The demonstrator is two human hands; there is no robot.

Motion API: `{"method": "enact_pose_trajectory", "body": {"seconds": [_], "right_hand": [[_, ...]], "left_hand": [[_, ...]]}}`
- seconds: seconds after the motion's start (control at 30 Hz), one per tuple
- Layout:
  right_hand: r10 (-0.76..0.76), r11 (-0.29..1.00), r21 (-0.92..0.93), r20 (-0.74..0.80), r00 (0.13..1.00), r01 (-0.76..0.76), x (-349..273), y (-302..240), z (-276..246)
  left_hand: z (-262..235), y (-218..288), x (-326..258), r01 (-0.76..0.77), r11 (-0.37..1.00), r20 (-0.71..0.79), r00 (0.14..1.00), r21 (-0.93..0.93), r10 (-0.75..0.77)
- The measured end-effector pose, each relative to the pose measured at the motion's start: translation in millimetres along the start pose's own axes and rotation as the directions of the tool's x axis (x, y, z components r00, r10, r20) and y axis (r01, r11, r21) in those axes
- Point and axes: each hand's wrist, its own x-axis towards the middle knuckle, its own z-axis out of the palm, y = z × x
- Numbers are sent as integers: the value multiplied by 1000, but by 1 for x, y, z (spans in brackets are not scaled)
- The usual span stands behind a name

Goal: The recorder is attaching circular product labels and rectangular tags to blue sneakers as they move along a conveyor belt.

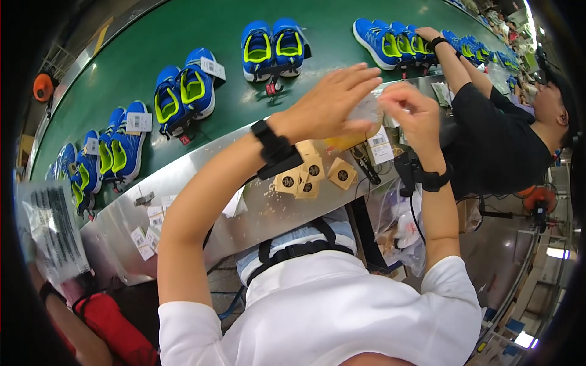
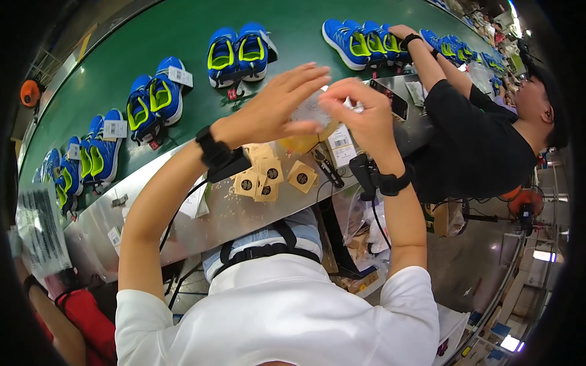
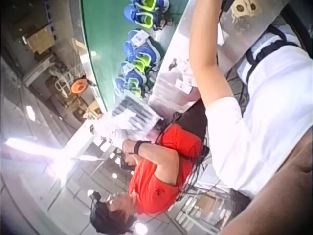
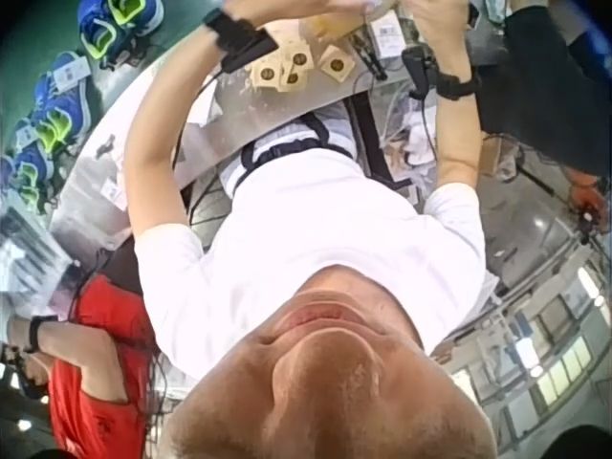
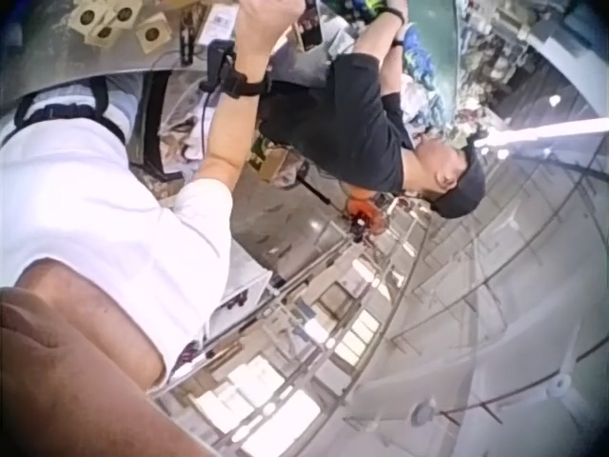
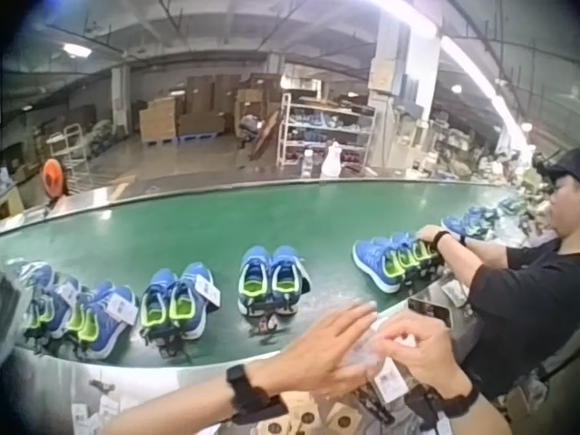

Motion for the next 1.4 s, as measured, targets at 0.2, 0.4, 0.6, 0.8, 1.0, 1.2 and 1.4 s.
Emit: {"method": "enact_pose_trajectory", "body": {"seconds": [0.2,0.4,0.6,0.8,1.0,1.2,1.4], "right_hand": [[-157,916,235,-535,830,324,-18,-52,-25],[-86,986,154,153,985,62,-52,-57,-1],[124,848,391,509,852,-357,-78,-43,66],[439,740,310,450,778,-597,-98,-38,115],[211,944,-315,354,911,-96,-86,-22,144],[220,909,-412,361,906,-56,-86,-11,151],[372,927,-190,340,864,-324,-79,-8,138]], "left_hand": [[24,1,-4,-12,982,73,997,190,-2],[-29,19,-43,130,968,-175,970,-213,-168],[-81,37,-133,614,701,-136,709,-364,-692],[-94,53,-187,846,472,-48,475,-248,-878],[-84,53,-195,852,356,-136,434,384,-891],[-77,39,-205,911,323,-65,349,256,-935],[-83,27,-219,926,110,166,180,-361,-970]]}}
